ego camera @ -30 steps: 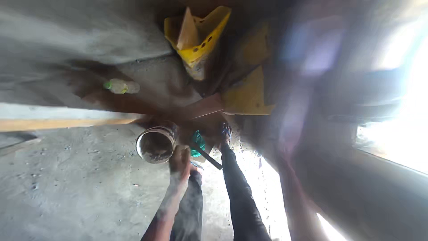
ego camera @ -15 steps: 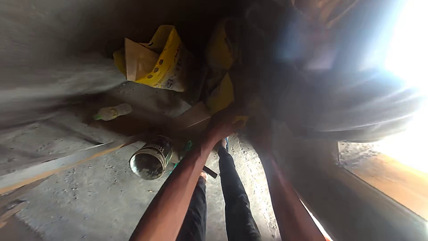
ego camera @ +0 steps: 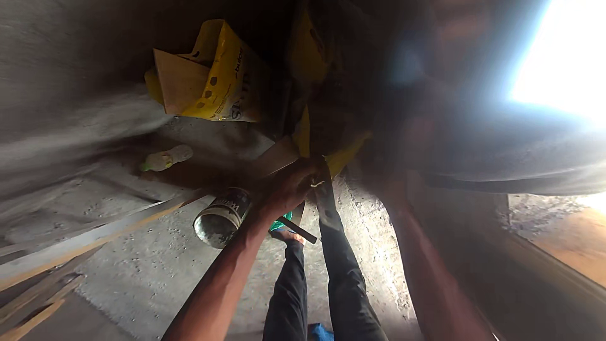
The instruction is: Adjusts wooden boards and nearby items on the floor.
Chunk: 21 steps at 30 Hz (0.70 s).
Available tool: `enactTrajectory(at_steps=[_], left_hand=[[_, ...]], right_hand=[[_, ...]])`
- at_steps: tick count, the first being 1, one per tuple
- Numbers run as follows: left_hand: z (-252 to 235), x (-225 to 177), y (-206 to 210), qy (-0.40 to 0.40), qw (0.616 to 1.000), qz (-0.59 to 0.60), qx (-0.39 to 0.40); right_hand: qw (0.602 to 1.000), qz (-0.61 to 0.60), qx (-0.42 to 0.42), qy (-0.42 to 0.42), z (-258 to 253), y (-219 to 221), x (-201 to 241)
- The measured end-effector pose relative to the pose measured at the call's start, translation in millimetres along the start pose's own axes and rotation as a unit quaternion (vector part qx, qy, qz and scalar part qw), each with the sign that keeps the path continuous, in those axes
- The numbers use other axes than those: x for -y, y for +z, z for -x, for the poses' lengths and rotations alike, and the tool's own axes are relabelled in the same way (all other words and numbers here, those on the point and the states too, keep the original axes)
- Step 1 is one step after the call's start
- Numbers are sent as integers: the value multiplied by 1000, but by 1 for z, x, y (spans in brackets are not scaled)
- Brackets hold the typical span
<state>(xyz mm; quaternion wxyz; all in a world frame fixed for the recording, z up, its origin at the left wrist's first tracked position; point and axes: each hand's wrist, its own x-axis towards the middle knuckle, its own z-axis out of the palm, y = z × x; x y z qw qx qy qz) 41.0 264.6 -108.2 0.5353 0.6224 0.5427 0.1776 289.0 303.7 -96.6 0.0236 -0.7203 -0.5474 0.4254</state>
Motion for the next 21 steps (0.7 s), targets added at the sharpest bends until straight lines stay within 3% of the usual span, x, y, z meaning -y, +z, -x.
enactTrajectory(at_steps=[10, 14, 17, 21], left_hand=[[15, 5, 3, 5, 1000, -23, 1], [16, 6, 4, 8, 1000, -17, -5], [16, 6, 5, 2, 1000, -22, -5], [17, 7, 8, 11, 1000, -11, -7]], right_hand=[[993, 41, -77, -76, -16, 24, 10], [995, 77, -48, -28, -26, 20, 18], [984, 72, -123, -110, -33, 23, -2], [972, 81, -153, -161, -41, 23, -5]])
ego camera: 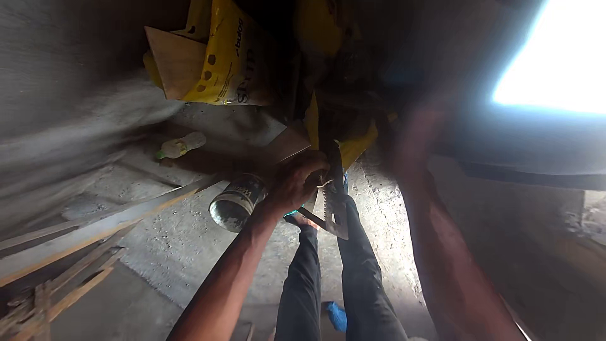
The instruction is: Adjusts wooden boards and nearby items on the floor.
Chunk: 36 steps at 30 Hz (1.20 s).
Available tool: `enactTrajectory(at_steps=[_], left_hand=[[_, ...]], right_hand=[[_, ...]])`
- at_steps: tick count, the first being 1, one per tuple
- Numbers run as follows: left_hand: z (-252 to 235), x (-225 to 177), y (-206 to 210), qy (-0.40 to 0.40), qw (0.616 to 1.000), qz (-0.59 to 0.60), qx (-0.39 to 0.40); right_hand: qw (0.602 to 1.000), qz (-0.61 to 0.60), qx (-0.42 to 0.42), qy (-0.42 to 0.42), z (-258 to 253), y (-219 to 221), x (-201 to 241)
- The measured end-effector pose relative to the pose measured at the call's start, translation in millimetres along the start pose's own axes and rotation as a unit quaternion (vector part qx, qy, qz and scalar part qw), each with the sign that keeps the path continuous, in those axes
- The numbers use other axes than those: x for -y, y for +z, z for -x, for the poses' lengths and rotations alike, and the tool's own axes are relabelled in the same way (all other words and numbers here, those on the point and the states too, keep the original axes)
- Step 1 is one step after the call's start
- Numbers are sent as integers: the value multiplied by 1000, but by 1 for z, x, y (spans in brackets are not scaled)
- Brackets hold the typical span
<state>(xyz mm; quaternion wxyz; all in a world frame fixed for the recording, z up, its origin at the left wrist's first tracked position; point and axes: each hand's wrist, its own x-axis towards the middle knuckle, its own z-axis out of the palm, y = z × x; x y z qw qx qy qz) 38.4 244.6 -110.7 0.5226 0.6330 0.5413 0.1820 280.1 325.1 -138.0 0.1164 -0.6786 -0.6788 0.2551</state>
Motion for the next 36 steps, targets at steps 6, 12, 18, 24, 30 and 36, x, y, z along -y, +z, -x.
enactTrajectory(at_steps=[6, 12, 18, 24, 30, 36], left_hand=[[-2, -6, -1, -19, 999, -20, 16], [-8, -11, -1, -20, 999, -46, 8], [-8, -13, -2, -22, 997, -70, 17], [-17, -18, -7, -34, 996, -82, 16], [-9, -22, -2, -10, 987, -160, -10], [-17, -20, -7, 85, 965, -242, 57]], right_hand=[[998, 52, 2, -47, -10, 6, 14], [992, 68, 104, -21, 7, -1, 6], [986, 85, 145, 14, -5, -9, 8], [970, 77, 218, 77, -18, -14, 21], [972, 44, 230, 20, -14, -18, 9], [960, 58, 270, -45, 5, -21, 16]])
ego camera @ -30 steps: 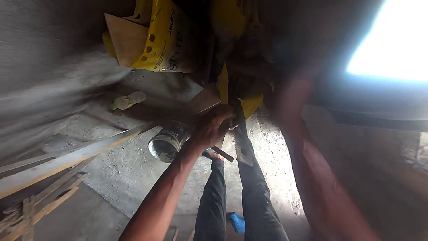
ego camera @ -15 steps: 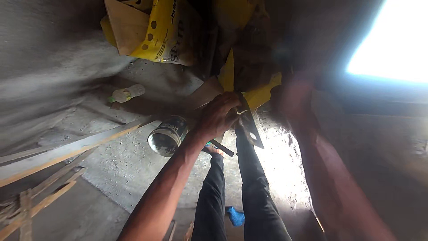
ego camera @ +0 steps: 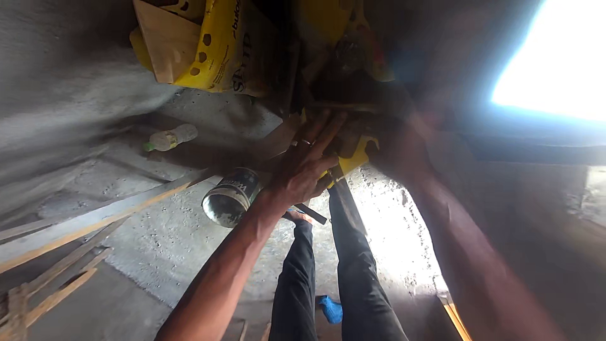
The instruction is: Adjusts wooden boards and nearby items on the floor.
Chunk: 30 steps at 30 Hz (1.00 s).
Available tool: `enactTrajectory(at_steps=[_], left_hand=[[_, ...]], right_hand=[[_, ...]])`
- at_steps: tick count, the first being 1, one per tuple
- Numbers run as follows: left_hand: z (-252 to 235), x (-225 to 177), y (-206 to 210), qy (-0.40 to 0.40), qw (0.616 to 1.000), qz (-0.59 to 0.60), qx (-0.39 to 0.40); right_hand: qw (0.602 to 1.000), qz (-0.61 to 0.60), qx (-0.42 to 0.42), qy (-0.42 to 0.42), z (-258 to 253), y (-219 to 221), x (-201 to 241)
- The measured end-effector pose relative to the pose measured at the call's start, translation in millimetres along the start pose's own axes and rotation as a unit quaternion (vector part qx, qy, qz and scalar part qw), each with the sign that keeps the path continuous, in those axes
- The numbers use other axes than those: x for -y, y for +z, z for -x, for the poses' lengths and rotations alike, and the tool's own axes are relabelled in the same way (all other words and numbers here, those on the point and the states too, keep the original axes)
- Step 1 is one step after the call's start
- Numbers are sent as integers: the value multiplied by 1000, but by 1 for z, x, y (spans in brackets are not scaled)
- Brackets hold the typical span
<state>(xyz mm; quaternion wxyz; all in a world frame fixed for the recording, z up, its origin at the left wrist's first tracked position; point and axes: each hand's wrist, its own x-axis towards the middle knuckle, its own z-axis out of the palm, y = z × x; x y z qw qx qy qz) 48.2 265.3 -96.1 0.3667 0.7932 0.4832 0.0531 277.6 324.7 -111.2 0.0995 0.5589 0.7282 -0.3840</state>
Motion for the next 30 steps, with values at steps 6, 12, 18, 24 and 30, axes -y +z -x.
enactTrajectory(at_steps=[6, 12, 18, 24, 30], left_hand=[[12, -3, 7, 38, 999, -16, -3], [18, -4, 11, 30, 999, -1, -21], [21, -6, 9, 21, 1000, -7, -9], [25, -13, 16, 21, 999, -11, -43], [31, -15, 19, 16, 998, -11, -52]], right_hand=[[999, 25, 13, -45, 12, -2, 2], [997, 13, 61, -35, -12, -26, 12], [994, 29, 81, -62, -44, -18, 11], [994, 67, 88, -11, -36, -29, 27], [998, 39, 51, -28, -18, -34, 35]])
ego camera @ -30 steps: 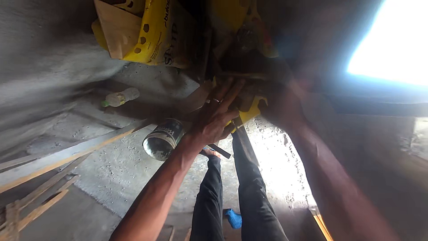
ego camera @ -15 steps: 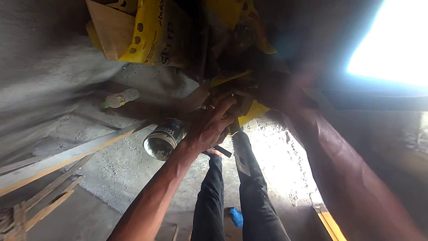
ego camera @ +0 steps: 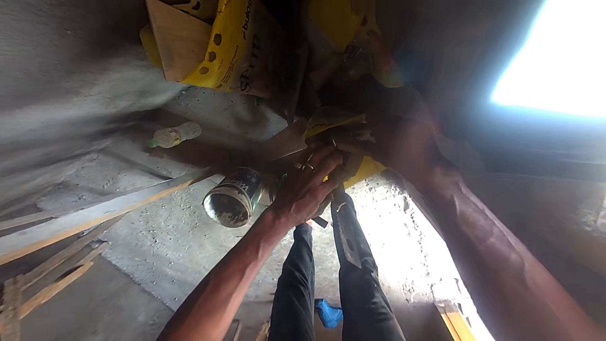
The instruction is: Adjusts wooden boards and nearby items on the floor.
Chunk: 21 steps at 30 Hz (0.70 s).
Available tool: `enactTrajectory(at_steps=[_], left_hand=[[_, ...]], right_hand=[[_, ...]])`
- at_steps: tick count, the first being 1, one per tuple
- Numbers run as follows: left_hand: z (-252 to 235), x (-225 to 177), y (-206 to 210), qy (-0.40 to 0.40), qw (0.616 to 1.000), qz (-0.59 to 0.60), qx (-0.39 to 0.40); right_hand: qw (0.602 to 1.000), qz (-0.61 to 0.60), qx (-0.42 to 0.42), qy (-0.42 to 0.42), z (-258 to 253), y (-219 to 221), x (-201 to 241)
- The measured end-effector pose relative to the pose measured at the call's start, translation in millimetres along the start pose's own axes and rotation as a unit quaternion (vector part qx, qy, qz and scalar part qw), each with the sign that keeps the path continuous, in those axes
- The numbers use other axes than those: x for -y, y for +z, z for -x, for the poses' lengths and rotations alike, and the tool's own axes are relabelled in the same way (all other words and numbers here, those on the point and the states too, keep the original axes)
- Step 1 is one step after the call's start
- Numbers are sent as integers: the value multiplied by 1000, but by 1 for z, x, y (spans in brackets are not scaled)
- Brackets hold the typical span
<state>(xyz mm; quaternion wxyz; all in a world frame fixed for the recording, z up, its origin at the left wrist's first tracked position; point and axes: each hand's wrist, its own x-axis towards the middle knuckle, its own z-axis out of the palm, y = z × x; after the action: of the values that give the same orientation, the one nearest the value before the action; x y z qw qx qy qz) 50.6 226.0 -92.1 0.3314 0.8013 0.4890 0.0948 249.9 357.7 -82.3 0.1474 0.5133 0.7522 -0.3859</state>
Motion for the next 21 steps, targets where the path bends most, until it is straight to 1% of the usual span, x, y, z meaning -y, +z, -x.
enactTrajectory(at_steps=[2, 3, 8, 11, 14, 17, 20, 21], left_hand=[[3, -2, 1, 0, 1000, -2, 4], [4, -2, 2, -1, 1000, -2, 3], [9, -4, 8, -4, 1000, 18, -14], [8, -4, 6, -10, 1000, 8, -4], [6, -2, 4, -6, 1000, 22, -2], [5, 1, 3, -4, 999, 31, 8], [3, 2, 1, -3, 1000, 21, 9], [3, 1, 1, -5, 1000, 14, 7]], right_hand=[[997, 27, 64, 46, -3, 0, 3], [995, 34, 77, 53, -5, 1, 3], [993, 46, 88, 64, -5, 8, 5], [995, 38, 78, 38, -9, 16, 5], [997, -34, 66, 7, -12, 12, 2], [997, -71, 35, -25, -9, 14, -5], [997, -81, 13, -6, -3, 11, -4], [997, -82, -8, -7, 1, 13, -6]])
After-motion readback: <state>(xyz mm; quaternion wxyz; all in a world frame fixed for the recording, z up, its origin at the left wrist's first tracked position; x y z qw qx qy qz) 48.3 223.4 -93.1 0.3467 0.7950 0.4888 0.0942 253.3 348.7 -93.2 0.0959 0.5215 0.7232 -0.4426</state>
